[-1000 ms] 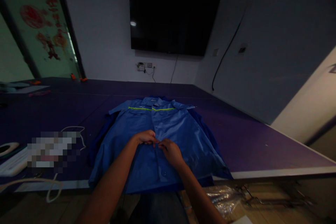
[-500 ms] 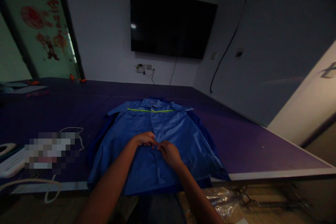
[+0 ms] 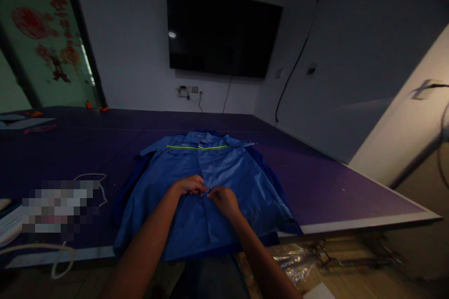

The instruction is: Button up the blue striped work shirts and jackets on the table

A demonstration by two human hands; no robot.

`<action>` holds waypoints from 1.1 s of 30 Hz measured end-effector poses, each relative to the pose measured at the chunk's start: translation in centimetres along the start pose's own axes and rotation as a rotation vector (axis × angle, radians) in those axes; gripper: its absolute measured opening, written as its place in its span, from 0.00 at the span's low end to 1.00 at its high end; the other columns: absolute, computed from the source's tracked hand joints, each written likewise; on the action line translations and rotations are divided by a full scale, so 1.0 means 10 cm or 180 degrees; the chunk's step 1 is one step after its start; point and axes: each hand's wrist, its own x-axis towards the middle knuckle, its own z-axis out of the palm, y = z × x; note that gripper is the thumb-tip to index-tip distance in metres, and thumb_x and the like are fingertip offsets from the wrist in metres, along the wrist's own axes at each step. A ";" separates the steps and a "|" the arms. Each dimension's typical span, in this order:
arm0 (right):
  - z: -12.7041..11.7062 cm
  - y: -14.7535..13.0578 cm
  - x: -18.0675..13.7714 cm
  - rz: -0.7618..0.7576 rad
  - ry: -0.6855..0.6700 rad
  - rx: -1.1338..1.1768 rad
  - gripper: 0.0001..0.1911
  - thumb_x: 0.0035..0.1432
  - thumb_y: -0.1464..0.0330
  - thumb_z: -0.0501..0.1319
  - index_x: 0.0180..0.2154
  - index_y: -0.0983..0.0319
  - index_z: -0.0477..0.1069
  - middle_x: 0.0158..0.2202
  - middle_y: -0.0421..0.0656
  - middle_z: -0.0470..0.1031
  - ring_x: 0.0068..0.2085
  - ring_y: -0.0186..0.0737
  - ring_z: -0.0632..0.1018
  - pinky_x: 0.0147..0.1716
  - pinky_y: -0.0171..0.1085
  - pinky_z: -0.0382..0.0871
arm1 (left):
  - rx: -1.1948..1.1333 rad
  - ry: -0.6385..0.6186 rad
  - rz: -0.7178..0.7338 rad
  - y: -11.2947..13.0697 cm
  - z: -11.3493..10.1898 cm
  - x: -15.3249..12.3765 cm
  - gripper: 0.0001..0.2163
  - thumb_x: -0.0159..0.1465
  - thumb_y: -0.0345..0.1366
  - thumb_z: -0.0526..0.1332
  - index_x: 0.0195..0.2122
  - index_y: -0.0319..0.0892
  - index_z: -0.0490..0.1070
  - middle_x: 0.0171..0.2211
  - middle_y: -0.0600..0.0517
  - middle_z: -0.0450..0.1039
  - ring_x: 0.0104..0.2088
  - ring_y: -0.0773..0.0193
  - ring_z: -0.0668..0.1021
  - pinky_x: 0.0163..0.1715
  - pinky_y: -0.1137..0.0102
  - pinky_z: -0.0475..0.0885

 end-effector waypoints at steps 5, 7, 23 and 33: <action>0.03 0.02 0.02 0.0165 0.0011 0.0107 0.06 0.50 0.65 0.60 0.27 0.60 0.73 0.27 0.41 0.76 0.28 0.34 0.75 0.26 0.29 0.61 | 0.0035 -0.0066 0.0017 -0.03 -0.02 0.02 0.19 0.44 0.48 0.64 0.19 0.34 0.66 0.12 0.57 0.63 0.10 0.80 0.52 0.13 0.77 0.40; 0.04 0.03 0.02 0.0212 0.0013 0.0154 0.07 0.49 0.65 0.60 0.26 0.61 0.73 0.26 0.41 0.76 0.28 0.34 0.75 0.25 0.29 0.61 | 0.0053 -0.0088 0.0037 -0.03 -0.03 0.03 0.19 0.44 0.48 0.64 0.19 0.33 0.66 0.12 0.56 0.63 0.10 0.80 0.52 0.13 0.77 0.40; 0.06 0.06 0.01 -0.0041 0.0076 0.0349 0.06 0.51 0.67 0.59 0.27 0.62 0.71 0.24 0.41 0.74 0.26 0.33 0.74 0.25 0.28 0.61 | -0.0098 -0.0036 0.0019 0.06 0.00 -0.01 0.19 0.45 0.49 0.65 0.18 0.35 0.65 0.14 0.53 0.68 0.10 0.78 0.59 0.10 0.79 0.46; -0.02 -0.01 -0.03 -0.0295 0.0398 0.0491 0.20 0.60 0.61 0.47 0.24 0.63 0.69 0.21 0.41 0.71 0.23 0.32 0.70 0.23 0.29 0.58 | 0.0127 -0.0091 -0.0039 0.16 0.06 -0.08 0.24 0.46 0.57 0.60 0.18 0.35 0.66 0.12 0.53 0.66 0.09 0.77 0.59 0.09 0.79 0.47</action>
